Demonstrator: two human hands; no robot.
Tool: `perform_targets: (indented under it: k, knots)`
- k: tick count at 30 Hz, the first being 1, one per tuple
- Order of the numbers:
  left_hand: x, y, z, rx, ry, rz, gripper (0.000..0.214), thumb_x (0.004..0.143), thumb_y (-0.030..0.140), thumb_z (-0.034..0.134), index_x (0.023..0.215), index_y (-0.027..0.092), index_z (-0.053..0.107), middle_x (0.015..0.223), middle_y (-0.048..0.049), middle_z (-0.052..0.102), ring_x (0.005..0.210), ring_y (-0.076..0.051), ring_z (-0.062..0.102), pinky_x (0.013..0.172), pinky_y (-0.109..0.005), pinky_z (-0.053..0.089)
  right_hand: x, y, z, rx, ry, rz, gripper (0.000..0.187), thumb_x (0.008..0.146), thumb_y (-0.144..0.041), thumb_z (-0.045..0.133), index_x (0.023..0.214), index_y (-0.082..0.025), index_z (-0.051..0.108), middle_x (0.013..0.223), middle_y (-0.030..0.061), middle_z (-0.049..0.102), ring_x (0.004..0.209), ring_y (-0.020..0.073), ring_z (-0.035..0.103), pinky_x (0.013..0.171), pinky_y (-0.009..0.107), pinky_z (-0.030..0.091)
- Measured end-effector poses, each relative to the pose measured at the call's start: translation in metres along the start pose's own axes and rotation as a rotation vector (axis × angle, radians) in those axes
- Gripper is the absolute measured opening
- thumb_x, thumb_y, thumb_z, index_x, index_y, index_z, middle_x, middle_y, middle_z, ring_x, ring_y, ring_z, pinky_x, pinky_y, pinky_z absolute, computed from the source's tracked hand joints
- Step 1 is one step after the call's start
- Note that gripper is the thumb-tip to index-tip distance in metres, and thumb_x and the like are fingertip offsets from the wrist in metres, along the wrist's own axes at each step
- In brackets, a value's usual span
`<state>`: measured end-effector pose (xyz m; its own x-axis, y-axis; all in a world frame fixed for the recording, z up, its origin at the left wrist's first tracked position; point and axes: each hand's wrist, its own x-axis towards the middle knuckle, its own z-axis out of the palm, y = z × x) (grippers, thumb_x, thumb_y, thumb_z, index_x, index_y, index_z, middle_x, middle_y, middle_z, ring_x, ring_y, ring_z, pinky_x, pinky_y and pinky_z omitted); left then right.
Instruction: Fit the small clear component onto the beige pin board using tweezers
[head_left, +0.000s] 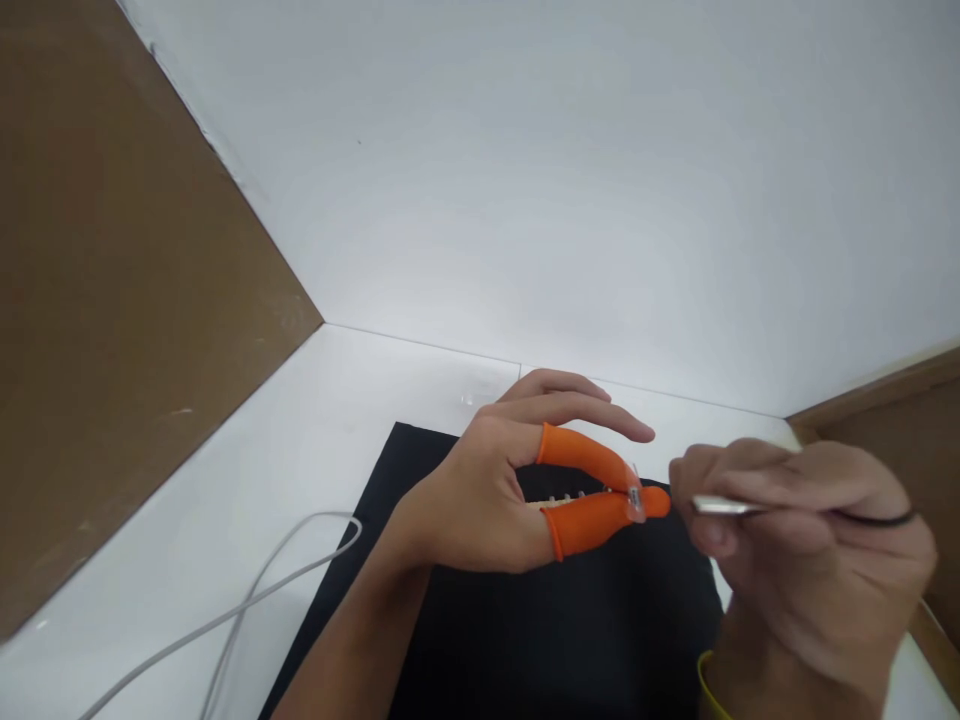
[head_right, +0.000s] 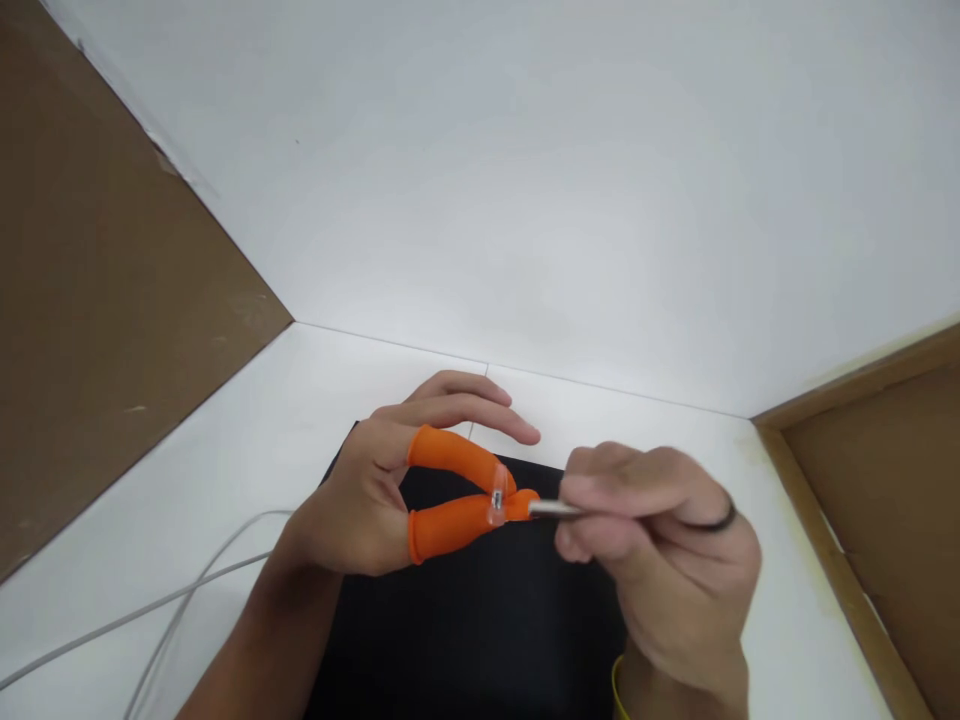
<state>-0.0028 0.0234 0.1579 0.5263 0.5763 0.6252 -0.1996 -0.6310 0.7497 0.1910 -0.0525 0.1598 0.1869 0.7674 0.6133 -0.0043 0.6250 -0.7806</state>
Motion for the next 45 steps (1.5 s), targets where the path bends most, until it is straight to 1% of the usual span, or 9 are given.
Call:
perform_targets:
  k: [3, 11, 17, 23, 27, 30, 36, 42, 45]
  knots:
    - [0.000, 0.001, 0.000, -0.004, -0.005, 0.001, 0.014, 0.085, 0.009, 0.082, 0.086, 0.023, 0.079, 0.117, -0.0064, 0.083, 0.123, -0.026, 0.068, 0.108, -0.045, 0.059, -0.004, 0.000, -0.004, -0.020, -0.179, -0.013, 0.014, 0.092, -0.025, 0.083, 0.106, -0.022, 0.085, 0.065, -0.0003, 0.070, 0.053, 0.0137, 0.063, 0.043, 0.031, 0.049]
    - [-0.002, 0.002, -0.001, -0.001, -0.009, 0.007, 0.014, 0.084, 0.006, 0.082, 0.086, 0.020, 0.078, 0.116, -0.0082, 0.083, 0.122, -0.024, 0.067, 0.109, -0.040, 0.059, 0.003, 0.004, 0.005, -0.007, 0.190, 0.006, 0.011, 0.090, -0.035, 0.086, 0.086, -0.024, 0.084, 0.062, -0.0045, 0.062, 0.047, 0.0079, 0.049, 0.038, 0.031, 0.040]
    - [-0.002, 0.001, -0.003, -0.002, 0.008, 0.036, 0.012, 0.085, 0.009, 0.083, 0.088, 0.020, 0.079, 0.115, -0.0086, 0.084, 0.120, -0.025, 0.068, 0.106, -0.041, 0.060, -0.009, -0.001, 0.001, -0.154, -0.069, -0.029, 0.015, 0.090, -0.026, 0.085, 0.105, -0.028, 0.085, 0.070, -0.0005, 0.074, 0.053, 0.0153, 0.063, 0.045, 0.037, 0.050]
    - [-0.007, -0.002, -0.004, -0.011, 0.016, 0.037, 0.012, 0.084, 0.008, 0.084, 0.085, 0.019, 0.079, 0.113, -0.0096, 0.083, 0.119, -0.025, 0.067, 0.106, -0.039, 0.060, 0.002, 0.003, 0.013, -0.003, 0.330, -0.034, 0.016, 0.085, -0.032, 0.089, 0.073, -0.026, 0.081, 0.057, -0.0052, 0.059, 0.045, 0.0088, 0.046, 0.036, 0.032, 0.034]
    - [-0.003, -0.001, -0.003, 0.001, 0.018, 0.033, 0.011, 0.084, 0.009, 0.084, 0.086, 0.018, 0.079, 0.113, -0.0095, 0.084, 0.119, -0.025, 0.067, 0.105, -0.038, 0.060, 0.000, 0.001, 0.007, -0.095, 0.157, -0.099, 0.006, 0.088, -0.028, 0.087, 0.090, -0.023, 0.085, 0.062, -0.0036, 0.065, 0.049, 0.0113, 0.056, 0.040, 0.034, 0.044]
    - [0.000, 0.000, -0.003, -0.005, 0.014, 0.032, 0.008, 0.085, 0.009, 0.084, 0.086, 0.016, 0.079, 0.114, -0.0109, 0.083, 0.120, -0.023, 0.066, 0.106, -0.035, 0.059, -0.005, 0.000, 0.001, -0.154, -0.024, -0.113, 0.017, 0.088, -0.023, 0.086, 0.105, -0.021, 0.085, 0.070, -0.0003, 0.073, 0.054, 0.0147, 0.063, 0.042, 0.035, 0.048]
    - [-0.003, 0.000, -0.003, -0.027, 0.002, 0.038, 0.012, 0.082, 0.005, 0.085, 0.088, 0.015, 0.080, 0.115, -0.0113, 0.083, 0.121, -0.022, 0.066, 0.108, -0.033, 0.057, -0.004, 0.000, 0.002, -0.136, 0.132, -0.117, 0.006, 0.089, -0.024, 0.086, 0.094, -0.024, 0.085, 0.068, -0.0033, 0.072, 0.049, 0.0101, 0.056, 0.043, 0.034, 0.046]
    - [-0.002, 0.002, -0.003, -0.025, 0.009, 0.021, 0.008, 0.084, 0.007, 0.084, 0.085, 0.014, 0.080, 0.114, -0.0118, 0.083, 0.121, -0.022, 0.066, 0.107, -0.032, 0.057, -0.011, -0.003, 0.000, -0.183, -0.058, -0.070, 0.016, 0.091, -0.027, 0.085, 0.107, -0.025, 0.085, 0.070, -0.0004, 0.074, 0.056, 0.0143, 0.062, 0.043, 0.033, 0.047]
    - [-0.001, 0.002, -0.003, -0.030, 0.000, 0.030, 0.008, 0.083, 0.006, 0.084, 0.086, 0.013, 0.081, 0.114, -0.0128, 0.083, 0.121, -0.022, 0.065, 0.108, -0.032, 0.056, -0.009, -0.001, 0.001, -0.193, 0.031, -0.081, 0.013, 0.090, -0.028, 0.085, 0.103, -0.026, 0.085, 0.066, -0.0019, 0.071, 0.054, 0.0141, 0.060, 0.045, 0.035, 0.047]
